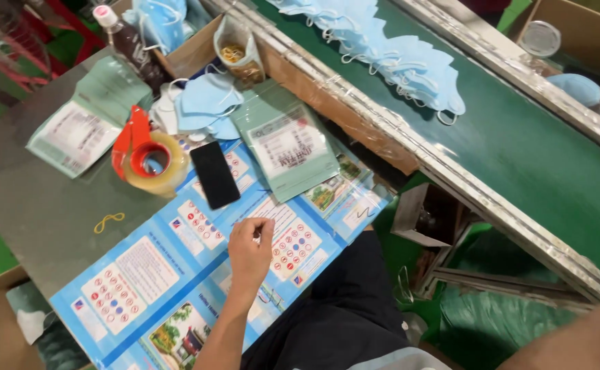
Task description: The person picks up face masks from a conveyor belt, gathers them into a stack, and slides the stack into a plastic pouch by hand.
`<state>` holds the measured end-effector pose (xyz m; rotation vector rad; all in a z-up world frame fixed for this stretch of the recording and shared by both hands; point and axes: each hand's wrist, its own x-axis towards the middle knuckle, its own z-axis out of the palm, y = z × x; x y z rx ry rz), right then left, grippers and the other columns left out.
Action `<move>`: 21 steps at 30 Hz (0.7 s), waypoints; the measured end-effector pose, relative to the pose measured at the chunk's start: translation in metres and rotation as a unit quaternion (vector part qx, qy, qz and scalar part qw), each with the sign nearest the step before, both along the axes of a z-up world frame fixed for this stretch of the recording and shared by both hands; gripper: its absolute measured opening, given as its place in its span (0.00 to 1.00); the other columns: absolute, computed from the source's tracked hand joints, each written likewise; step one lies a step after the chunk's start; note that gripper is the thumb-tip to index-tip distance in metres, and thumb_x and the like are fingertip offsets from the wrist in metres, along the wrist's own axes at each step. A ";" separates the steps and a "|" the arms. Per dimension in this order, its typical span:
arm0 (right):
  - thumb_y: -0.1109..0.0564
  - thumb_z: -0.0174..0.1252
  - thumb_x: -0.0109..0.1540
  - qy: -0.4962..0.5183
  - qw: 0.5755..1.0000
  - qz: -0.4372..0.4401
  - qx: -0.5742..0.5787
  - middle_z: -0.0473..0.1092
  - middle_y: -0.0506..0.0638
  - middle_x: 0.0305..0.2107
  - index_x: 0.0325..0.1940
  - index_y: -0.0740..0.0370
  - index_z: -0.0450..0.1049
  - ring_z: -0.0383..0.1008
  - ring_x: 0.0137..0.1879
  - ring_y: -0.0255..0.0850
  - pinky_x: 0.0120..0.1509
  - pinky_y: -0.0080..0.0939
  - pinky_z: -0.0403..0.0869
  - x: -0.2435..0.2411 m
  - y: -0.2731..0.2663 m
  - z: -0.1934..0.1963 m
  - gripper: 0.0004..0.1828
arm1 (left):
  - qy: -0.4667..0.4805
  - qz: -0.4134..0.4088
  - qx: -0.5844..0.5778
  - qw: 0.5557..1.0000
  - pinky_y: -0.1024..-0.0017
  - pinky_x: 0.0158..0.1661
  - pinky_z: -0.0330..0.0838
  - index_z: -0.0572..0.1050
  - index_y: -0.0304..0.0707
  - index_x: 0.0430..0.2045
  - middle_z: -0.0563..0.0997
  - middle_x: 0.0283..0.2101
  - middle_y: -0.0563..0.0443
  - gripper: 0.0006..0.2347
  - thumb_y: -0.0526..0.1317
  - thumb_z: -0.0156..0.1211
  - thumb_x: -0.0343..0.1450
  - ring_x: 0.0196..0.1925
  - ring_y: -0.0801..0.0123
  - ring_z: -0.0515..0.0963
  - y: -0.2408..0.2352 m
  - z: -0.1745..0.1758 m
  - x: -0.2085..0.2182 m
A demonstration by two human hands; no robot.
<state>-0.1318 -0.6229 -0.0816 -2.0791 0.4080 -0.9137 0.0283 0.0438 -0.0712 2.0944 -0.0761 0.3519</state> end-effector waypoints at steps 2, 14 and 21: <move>0.56 0.44 0.73 -0.023 0.998 -0.060 0.009 0.73 0.52 0.48 0.58 0.63 0.71 0.75 0.54 0.41 0.58 0.41 0.75 0.009 -0.034 -0.018 0.14 | 0.086 -0.004 -0.034 0.996 0.66 0.41 0.72 0.79 0.36 0.31 0.80 0.34 0.48 0.07 0.41 0.62 0.71 0.36 0.63 0.79 -0.001 -0.008 0.002; 0.13 0.30 0.67 0.398 0.916 -0.049 -0.002 0.61 0.78 0.66 0.84 0.65 0.30 0.57 0.73 0.73 0.81 0.65 0.48 0.451 0.185 0.025 0.62 | 0.097 -0.051 -0.028 0.994 0.65 0.46 0.72 0.79 0.35 0.32 0.81 0.36 0.47 0.08 0.41 0.63 0.70 0.42 0.60 0.79 -0.013 -0.014 -0.044; 0.20 0.60 0.56 0.519 0.840 -0.137 -0.078 0.46 0.66 0.73 0.81 0.63 0.36 0.50 0.77 0.61 0.76 0.67 0.56 0.484 0.268 0.069 0.68 | 0.184 -0.009 -0.074 0.980 0.69 0.45 0.76 0.80 0.35 0.35 0.83 0.40 0.50 0.09 0.40 0.63 0.68 0.42 0.65 0.85 0.040 0.045 -0.085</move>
